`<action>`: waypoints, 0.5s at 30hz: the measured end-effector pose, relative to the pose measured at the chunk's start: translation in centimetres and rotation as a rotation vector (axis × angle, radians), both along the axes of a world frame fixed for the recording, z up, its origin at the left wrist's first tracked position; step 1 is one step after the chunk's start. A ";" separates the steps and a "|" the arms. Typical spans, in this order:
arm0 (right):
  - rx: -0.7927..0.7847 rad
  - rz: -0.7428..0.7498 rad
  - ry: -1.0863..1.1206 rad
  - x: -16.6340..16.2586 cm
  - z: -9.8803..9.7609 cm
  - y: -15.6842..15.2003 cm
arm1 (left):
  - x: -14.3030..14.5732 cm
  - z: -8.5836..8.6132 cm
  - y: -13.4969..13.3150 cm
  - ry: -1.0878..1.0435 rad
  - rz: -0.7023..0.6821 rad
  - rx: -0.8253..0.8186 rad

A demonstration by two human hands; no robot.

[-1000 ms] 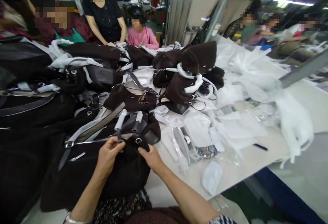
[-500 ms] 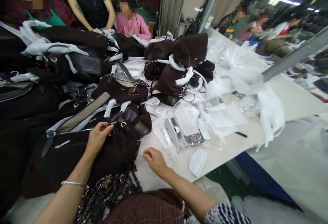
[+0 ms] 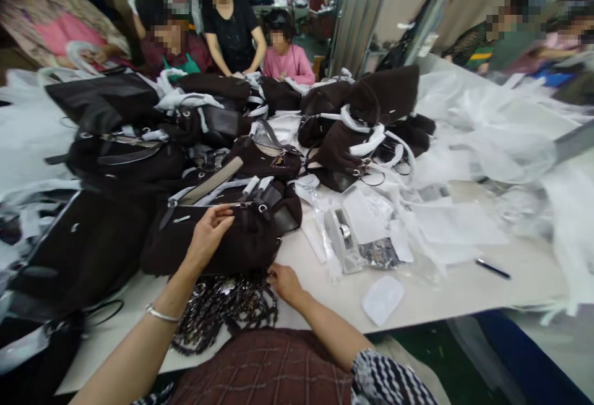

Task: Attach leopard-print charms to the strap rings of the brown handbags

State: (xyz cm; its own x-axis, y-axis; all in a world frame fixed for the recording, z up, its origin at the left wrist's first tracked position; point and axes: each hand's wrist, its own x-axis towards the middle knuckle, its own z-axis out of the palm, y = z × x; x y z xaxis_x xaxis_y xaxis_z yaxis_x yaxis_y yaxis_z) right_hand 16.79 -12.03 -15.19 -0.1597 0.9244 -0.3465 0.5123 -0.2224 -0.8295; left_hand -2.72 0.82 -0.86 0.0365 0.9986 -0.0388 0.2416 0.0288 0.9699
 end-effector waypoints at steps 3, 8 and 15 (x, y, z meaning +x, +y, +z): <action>-0.069 -0.070 0.145 0.9 0.1 0.2 | -1.7 0.7 -5.7 -0.005 -0.091 -0.073; -0.144 -0.082 0.398 0.6 3.4 -0.3 | -3.0 -1.7 -12.7 0.160 -0.297 -0.195; -0.079 -0.011 0.494 0.0 10.7 -0.3 | 0.2 -4.2 -12.5 0.111 -0.440 -0.098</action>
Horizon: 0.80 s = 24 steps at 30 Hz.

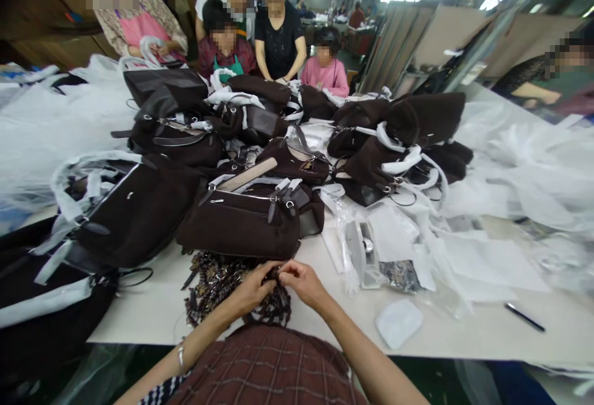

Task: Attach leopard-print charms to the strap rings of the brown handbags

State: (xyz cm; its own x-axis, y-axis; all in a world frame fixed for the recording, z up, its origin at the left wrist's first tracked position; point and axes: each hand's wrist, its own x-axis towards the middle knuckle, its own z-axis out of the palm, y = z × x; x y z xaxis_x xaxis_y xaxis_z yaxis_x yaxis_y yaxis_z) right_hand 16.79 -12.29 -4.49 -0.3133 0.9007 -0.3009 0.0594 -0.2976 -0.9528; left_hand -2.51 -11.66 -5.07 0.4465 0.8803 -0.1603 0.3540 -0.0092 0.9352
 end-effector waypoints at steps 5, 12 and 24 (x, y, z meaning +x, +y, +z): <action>0.035 -0.161 0.189 -0.2 5.5 0.2 | -0.5 0.5 1.6 -0.026 -0.093 -0.042; -0.079 -0.551 0.449 0.3 8.7 1.0 | -2.6 3.4 2.5 -0.359 -0.237 -0.386; -0.095 -0.780 0.248 0.1 6.3 0.1 | -8.3 4.1 3.8 -0.644 -0.189 -0.633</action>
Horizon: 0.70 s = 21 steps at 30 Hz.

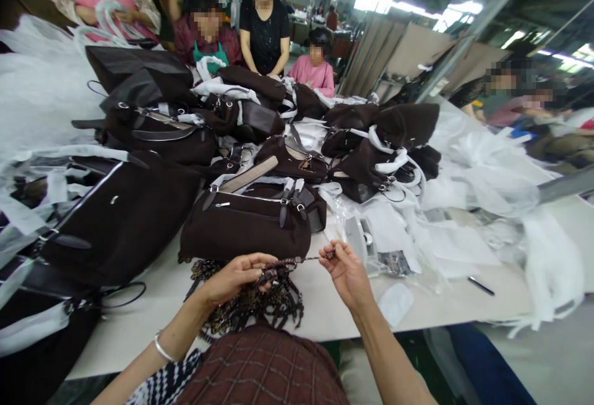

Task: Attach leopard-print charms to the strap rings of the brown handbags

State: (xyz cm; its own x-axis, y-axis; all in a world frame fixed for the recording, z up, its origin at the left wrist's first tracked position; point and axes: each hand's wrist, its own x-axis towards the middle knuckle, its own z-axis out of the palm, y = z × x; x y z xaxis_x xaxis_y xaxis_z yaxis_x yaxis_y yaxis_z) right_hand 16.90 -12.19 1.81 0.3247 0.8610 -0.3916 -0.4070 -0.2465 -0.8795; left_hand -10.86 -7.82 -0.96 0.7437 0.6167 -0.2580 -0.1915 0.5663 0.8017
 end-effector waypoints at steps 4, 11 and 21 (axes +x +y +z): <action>-0.010 0.196 -0.688 -2.4 0.9 -0.3 | -0.2 0.9 0.4 0.093 0.050 0.099; 0.111 0.632 -0.556 -9.6 2.4 1.1 | 0.1 2.3 1.7 0.137 0.084 0.221; 0.000 0.489 -0.036 -9.6 1.4 3.9 | -2.9 2.1 2.6 0.157 0.199 0.205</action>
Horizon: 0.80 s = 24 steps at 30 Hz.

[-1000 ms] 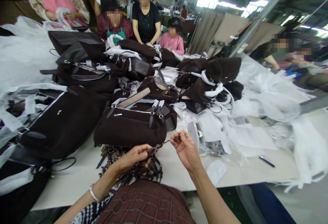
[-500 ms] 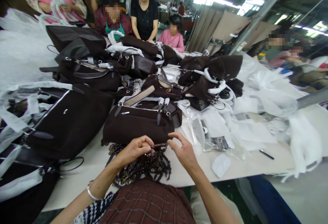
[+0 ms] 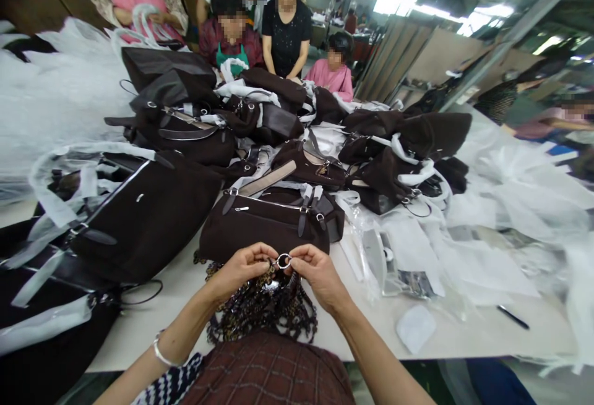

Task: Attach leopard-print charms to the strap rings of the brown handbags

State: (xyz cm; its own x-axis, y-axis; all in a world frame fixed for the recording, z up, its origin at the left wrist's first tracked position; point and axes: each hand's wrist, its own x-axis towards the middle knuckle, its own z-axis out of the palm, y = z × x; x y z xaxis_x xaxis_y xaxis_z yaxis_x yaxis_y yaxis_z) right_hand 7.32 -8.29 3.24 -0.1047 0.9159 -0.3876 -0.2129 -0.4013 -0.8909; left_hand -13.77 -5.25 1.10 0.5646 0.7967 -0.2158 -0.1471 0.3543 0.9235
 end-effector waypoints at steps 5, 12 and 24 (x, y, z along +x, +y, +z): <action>-0.049 -0.052 0.152 -0.1 -0.2 0.1 | 1.1 0.0 0.4 0.042 -0.007 0.065; -0.040 -0.021 0.213 0.4 -0.1 -0.1 | 2.2 0.5 0.6 0.173 0.051 0.128; -0.111 0.039 0.152 1.2 -0.3 -0.9 | 3.8 1.0 0.2 0.147 0.085 0.096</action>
